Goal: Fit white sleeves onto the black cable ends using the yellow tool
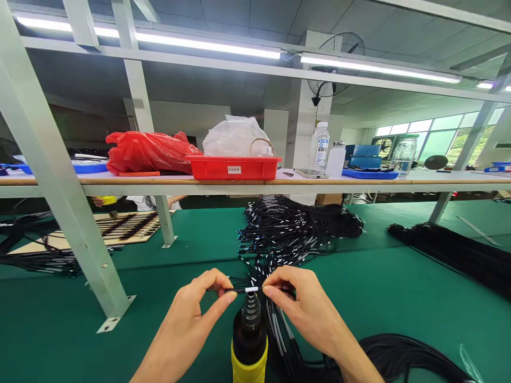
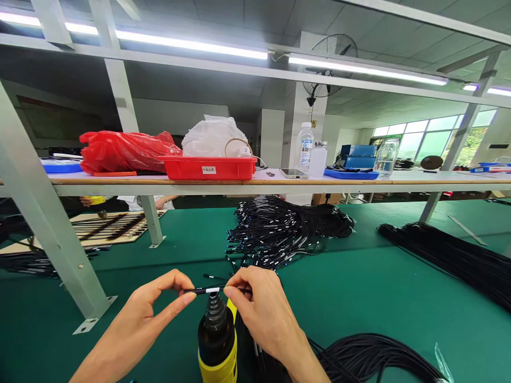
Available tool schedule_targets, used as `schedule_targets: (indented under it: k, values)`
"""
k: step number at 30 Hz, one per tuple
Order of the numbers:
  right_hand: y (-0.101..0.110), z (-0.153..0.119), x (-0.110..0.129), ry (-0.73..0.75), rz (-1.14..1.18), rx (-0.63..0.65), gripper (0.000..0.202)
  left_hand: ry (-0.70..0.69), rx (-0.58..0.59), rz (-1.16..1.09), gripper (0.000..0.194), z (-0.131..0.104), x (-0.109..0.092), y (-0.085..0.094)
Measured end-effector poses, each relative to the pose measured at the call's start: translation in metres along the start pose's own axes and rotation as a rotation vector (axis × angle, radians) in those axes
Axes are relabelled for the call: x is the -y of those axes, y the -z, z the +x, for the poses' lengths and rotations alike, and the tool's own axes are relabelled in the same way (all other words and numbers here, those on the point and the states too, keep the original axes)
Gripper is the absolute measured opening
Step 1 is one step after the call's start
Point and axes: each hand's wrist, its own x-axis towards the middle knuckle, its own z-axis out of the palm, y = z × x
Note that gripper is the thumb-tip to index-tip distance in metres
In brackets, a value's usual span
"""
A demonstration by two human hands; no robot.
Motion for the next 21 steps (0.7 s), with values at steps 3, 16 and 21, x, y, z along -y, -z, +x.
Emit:
schedule_targets:
  k: [3,16,21]
  values:
    - [0.002,-0.002,0.001,0.005,-0.036,0.008,0.023,0.003,0.025,-0.045,0.03,-0.001,0.001,0.0]
    - [-0.009,0.002,-0.008,0.018,0.018,-0.06,0.013,0.049,0.001,-0.181,0.022,0.002,0.014,-0.006]
    - [-0.009,0.005,-0.005,0.01,0.049,-0.072,0.013,0.044,0.024,-0.214,0.027,0.001,0.015,-0.004]
